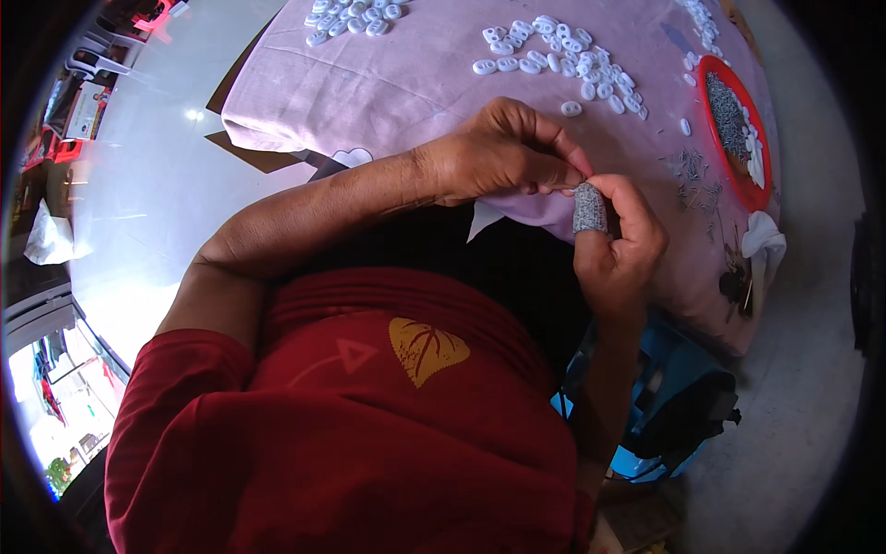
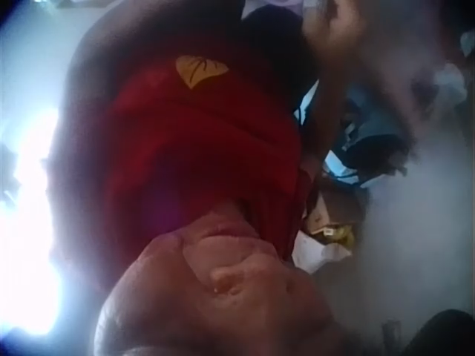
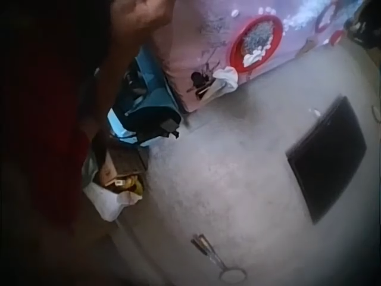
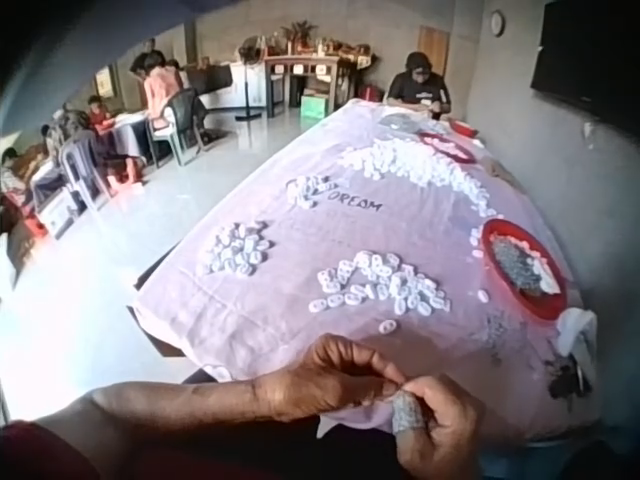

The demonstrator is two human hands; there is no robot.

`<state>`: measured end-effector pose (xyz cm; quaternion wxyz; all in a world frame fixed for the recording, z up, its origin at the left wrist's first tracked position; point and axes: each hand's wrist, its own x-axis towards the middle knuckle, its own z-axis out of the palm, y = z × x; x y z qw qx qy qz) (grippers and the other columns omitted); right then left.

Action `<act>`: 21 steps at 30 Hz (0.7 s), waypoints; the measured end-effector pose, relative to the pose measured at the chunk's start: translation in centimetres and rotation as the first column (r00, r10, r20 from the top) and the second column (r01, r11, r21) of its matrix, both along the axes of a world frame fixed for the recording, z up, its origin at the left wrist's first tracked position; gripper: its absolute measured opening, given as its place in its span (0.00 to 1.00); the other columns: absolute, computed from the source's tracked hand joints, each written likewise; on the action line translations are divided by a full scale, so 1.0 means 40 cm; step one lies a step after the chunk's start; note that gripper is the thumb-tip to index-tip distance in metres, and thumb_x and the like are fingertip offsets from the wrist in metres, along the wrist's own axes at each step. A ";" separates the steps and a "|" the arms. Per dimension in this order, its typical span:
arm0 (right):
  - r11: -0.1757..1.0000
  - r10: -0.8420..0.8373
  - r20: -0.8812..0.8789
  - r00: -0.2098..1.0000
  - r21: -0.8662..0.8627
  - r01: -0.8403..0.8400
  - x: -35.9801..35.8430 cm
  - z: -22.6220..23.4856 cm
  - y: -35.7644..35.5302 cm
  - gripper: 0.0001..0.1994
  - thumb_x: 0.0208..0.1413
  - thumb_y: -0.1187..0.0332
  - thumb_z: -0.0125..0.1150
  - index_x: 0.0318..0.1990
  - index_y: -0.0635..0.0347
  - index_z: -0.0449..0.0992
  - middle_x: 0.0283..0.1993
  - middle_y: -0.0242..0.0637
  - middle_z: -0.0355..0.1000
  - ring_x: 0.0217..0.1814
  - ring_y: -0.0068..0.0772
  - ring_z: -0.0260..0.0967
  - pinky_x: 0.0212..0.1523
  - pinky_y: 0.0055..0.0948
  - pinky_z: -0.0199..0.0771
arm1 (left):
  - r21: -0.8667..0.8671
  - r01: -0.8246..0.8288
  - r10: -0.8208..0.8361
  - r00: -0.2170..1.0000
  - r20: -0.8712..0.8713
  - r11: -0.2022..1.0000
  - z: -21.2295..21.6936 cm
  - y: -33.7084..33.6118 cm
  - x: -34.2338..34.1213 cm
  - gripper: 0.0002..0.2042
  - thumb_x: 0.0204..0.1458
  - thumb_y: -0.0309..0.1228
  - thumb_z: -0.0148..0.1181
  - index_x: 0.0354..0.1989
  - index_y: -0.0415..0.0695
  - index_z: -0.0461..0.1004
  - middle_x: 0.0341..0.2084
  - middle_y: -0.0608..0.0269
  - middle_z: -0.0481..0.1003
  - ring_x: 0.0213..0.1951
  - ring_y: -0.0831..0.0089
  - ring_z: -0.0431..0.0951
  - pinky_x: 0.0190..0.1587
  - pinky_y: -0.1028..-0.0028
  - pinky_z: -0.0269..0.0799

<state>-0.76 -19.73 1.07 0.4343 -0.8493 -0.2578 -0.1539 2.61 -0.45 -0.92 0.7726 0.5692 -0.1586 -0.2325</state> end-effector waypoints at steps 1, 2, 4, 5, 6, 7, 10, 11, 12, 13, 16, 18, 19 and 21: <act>1.000 0.000 0.001 1.000 -0.001 0.000 -0.001 0.001 -0.001 0.06 0.50 0.80 0.55 0.36 0.66 0.73 0.29 0.46 0.71 0.28 0.42 0.72 0.29 0.32 0.71 | -0.010 -0.005 0.005 1.000 -0.009 1.000 0.000 0.001 0.000 0.08 0.55 0.23 0.62 0.42 0.40 0.80 0.31 0.66 0.80 0.30 0.86 0.76 0.32 0.86 0.69; 1.000 -0.012 -0.034 0.999 -0.004 0.012 -0.004 0.002 -0.004 0.06 0.51 0.79 0.56 0.37 0.65 0.74 0.29 0.45 0.71 0.28 0.39 0.72 0.29 0.30 0.70 | -0.010 -0.005 0.005 1.000 -0.008 1.000 -0.001 0.001 0.002 0.08 0.55 0.23 0.62 0.42 0.40 0.80 0.31 0.66 0.80 0.30 0.86 0.76 0.32 0.86 0.69; 1.000 -0.020 -0.070 0.997 -0.003 0.020 -0.010 0.003 -0.005 0.06 0.51 0.79 0.57 0.37 0.65 0.74 0.30 0.43 0.72 0.28 0.36 0.72 0.29 0.29 0.70 | -0.042 0.002 -0.005 0.998 -0.055 0.999 -0.003 0.008 0.005 0.07 0.55 0.24 0.62 0.42 0.40 0.80 0.30 0.67 0.80 0.29 0.87 0.74 0.31 0.86 0.68; 0.999 -0.024 -0.098 0.995 0.024 0.026 -0.012 0.005 -0.009 0.06 0.52 0.79 0.57 0.38 0.64 0.74 0.30 0.42 0.72 0.28 0.33 0.71 0.28 0.28 0.70 | -0.040 0.000 -0.003 0.998 -0.056 0.999 -0.003 0.009 0.006 0.07 0.55 0.24 0.62 0.42 0.40 0.80 0.30 0.67 0.80 0.29 0.87 0.74 0.31 0.86 0.68; 0.998 -0.027 -0.128 0.991 0.049 0.033 -0.015 0.006 -0.011 0.06 0.52 0.78 0.58 0.38 0.64 0.75 0.30 0.40 0.72 0.28 0.30 0.71 0.28 0.27 0.69 | -0.045 0.003 -0.005 0.999 -0.047 0.999 0.000 0.007 0.006 0.07 0.55 0.24 0.62 0.42 0.41 0.80 0.30 0.67 0.80 0.28 0.87 0.74 0.30 0.86 0.67; 0.998 -0.025 -0.130 0.991 0.049 0.032 -0.017 0.007 -0.011 0.06 0.52 0.78 0.58 0.38 0.64 0.75 0.30 0.40 0.72 0.28 0.30 0.71 0.28 0.27 0.69 | -0.050 0.005 -0.007 0.999 -0.038 0.999 0.001 0.007 0.005 0.07 0.55 0.24 0.62 0.41 0.41 0.80 0.29 0.68 0.80 0.28 0.87 0.74 0.29 0.86 0.67; 0.997 -0.038 -0.126 0.991 0.067 0.047 -0.019 0.007 -0.012 0.06 0.53 0.78 0.57 0.39 0.64 0.75 0.30 0.38 0.73 0.29 0.27 0.70 0.28 0.25 0.69 | -0.037 0.007 -0.008 1.000 -0.028 0.999 0.000 0.007 0.006 0.07 0.55 0.24 0.62 0.42 0.41 0.80 0.30 0.68 0.80 0.28 0.87 0.74 0.29 0.87 0.67; 0.998 -0.039 -0.111 0.993 0.046 0.044 -0.019 0.003 -0.014 0.06 0.53 0.77 0.57 0.39 0.64 0.74 0.31 0.38 0.73 0.29 0.28 0.71 0.29 0.26 0.70 | -0.037 0.009 -0.010 1.000 -0.028 0.999 0.000 0.005 0.006 0.07 0.55 0.24 0.62 0.42 0.41 0.80 0.30 0.68 0.80 0.28 0.87 0.74 0.29 0.87 0.67; 0.999 -0.035 -0.095 0.995 0.026 0.038 -0.017 0.001 -0.013 0.06 0.53 0.77 0.56 0.39 0.64 0.74 0.31 0.39 0.72 0.29 0.30 0.71 0.29 0.27 0.70 | -0.035 0.008 -0.009 1.000 -0.024 0.999 -0.001 0.005 0.005 0.07 0.55 0.24 0.62 0.42 0.41 0.80 0.30 0.68 0.80 0.29 0.87 0.74 0.29 0.87 0.66; 0.999 -0.033 -0.095 0.995 0.026 0.036 -0.015 0.001 -0.011 0.06 0.53 0.77 0.56 0.39 0.64 0.74 0.31 0.39 0.72 0.29 0.30 0.71 0.29 0.27 0.70 | -0.034 0.006 -0.007 1.000 -0.020 0.999 -0.003 0.006 0.005 0.07 0.55 0.24 0.62 0.42 0.41 0.80 0.30 0.67 0.80 0.29 0.87 0.74 0.29 0.87 0.66; 0.999 -0.035 -0.030 0.999 -0.014 0.035 -0.013 0.001 -0.007 0.07 0.52 0.78 0.55 0.39 0.64 0.74 0.31 0.41 0.72 0.30 0.35 0.73 0.30 0.29 0.72 | -0.036 0.032 -0.032 0.999 -0.004 0.999 -0.005 0.009 0.007 0.07 0.55 0.24 0.62 0.42 0.41 0.80 0.30 0.67 0.80 0.29 0.87 0.74 0.30 0.86 0.67; 0.999 -0.034 -0.003 0.999 -0.023 0.034 -0.008 -0.004 -0.005 0.08 0.49 0.79 0.55 0.38 0.64 0.74 0.31 0.44 0.72 0.31 0.41 0.73 0.31 0.32 0.73 | -0.052 0.032 -0.032 0.999 0.011 0.998 -0.010 0.008 0.008 0.07 0.55 0.23 0.61 0.42 0.40 0.80 0.30 0.66 0.80 0.30 0.86 0.74 0.31 0.85 0.68; 0.999 -0.033 -0.003 0.999 -0.023 0.033 -0.007 -0.003 -0.003 0.08 0.49 0.79 0.55 0.38 0.64 0.74 0.31 0.44 0.72 0.31 0.41 0.73 0.31 0.32 0.73 | -0.067 0.034 -0.032 0.999 0.027 0.997 -0.012 0.008 0.007 0.07 0.55 0.23 0.61 0.42 0.40 0.80 0.30 0.66 0.80 0.30 0.86 0.75 0.31 0.85 0.68; 0.998 -0.029 0.030 0.999 -0.049 0.031 -0.005 0.003 0.000 0.08 0.48 0.80 0.54 0.37 0.65 0.74 0.31 0.45 0.72 0.31 0.44 0.73 0.32 0.34 0.73 | -0.065 0.012 -0.011 1.000 0.010 0.998 -0.007 0.004 0.001 0.07 0.55 0.23 0.61 0.42 0.40 0.80 0.30 0.66 0.80 0.30 0.86 0.75 0.32 0.84 0.69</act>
